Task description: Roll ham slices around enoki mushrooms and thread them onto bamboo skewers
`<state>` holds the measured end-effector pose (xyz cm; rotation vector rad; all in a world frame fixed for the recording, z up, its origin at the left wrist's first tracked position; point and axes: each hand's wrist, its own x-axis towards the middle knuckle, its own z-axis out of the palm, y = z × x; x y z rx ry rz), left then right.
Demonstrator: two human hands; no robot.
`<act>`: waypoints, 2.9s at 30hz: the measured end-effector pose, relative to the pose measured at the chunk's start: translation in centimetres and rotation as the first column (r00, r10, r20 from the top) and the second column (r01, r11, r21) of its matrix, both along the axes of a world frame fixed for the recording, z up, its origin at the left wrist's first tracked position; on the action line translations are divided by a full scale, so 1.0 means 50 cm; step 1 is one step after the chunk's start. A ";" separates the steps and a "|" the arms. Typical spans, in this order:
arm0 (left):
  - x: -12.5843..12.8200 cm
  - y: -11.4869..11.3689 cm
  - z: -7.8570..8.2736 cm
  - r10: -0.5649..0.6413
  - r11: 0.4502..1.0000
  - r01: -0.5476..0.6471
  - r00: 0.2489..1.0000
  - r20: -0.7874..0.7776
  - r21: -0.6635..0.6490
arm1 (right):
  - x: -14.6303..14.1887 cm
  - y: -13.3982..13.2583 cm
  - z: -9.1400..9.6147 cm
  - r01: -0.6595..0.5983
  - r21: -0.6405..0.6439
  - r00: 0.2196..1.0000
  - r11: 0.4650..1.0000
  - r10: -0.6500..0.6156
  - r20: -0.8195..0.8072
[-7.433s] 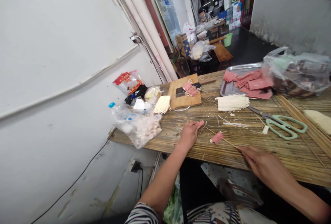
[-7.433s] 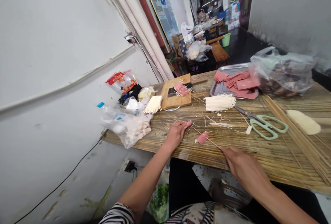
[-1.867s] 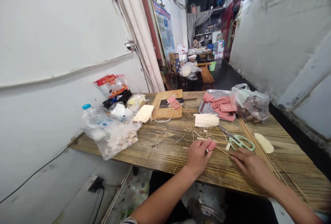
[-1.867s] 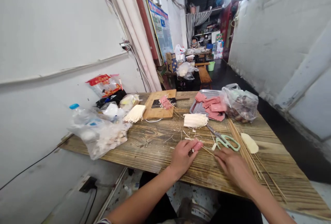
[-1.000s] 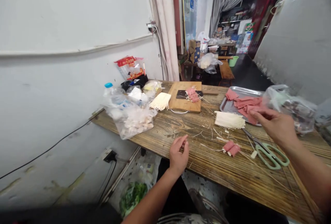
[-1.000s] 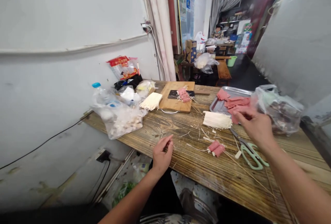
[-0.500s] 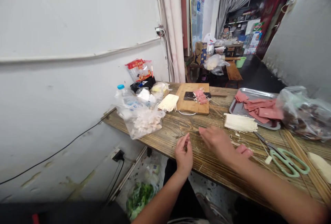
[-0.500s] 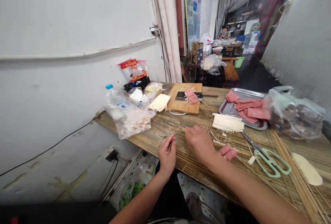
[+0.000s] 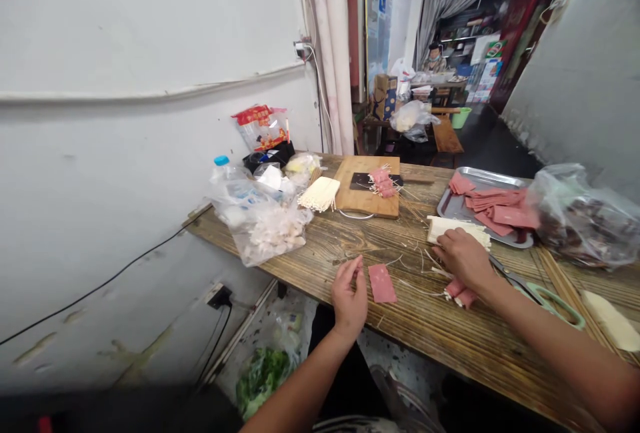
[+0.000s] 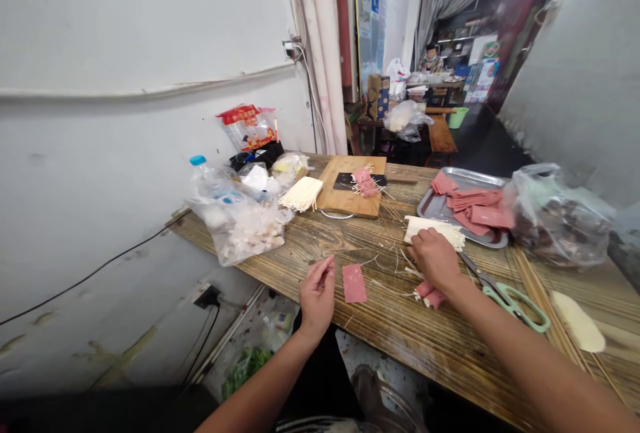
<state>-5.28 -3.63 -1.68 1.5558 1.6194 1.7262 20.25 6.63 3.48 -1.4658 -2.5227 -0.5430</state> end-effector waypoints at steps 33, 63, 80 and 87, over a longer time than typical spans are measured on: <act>0.007 -0.007 0.005 -0.066 0.997 0.070 0.993 -0.097 0.037 | -0.056 0.026 0.001 0.065 -0.086 0.985 0.994 -0.050 0.163; 0.194 0.057 0.198 -0.623 0.779 0.614 0.781 -0.047 -0.128 | -0.013 -0.128 0.135 -0.230 -0.309 0.218 0.923 -0.261 -0.941; 0.104 0.084 0.210 -0.806 0.492 0.640 0.591 -0.030 -0.590 | -0.006 -0.130 0.098 -0.315 -0.236 0.528 0.919 -0.037 -0.848; 0.094 0.099 0.206 -0.871 0.423 0.664 0.486 -0.074 -0.616 | -0.035 -0.129 0.109 -0.381 0.009 0.917 0.924 0.379 -0.122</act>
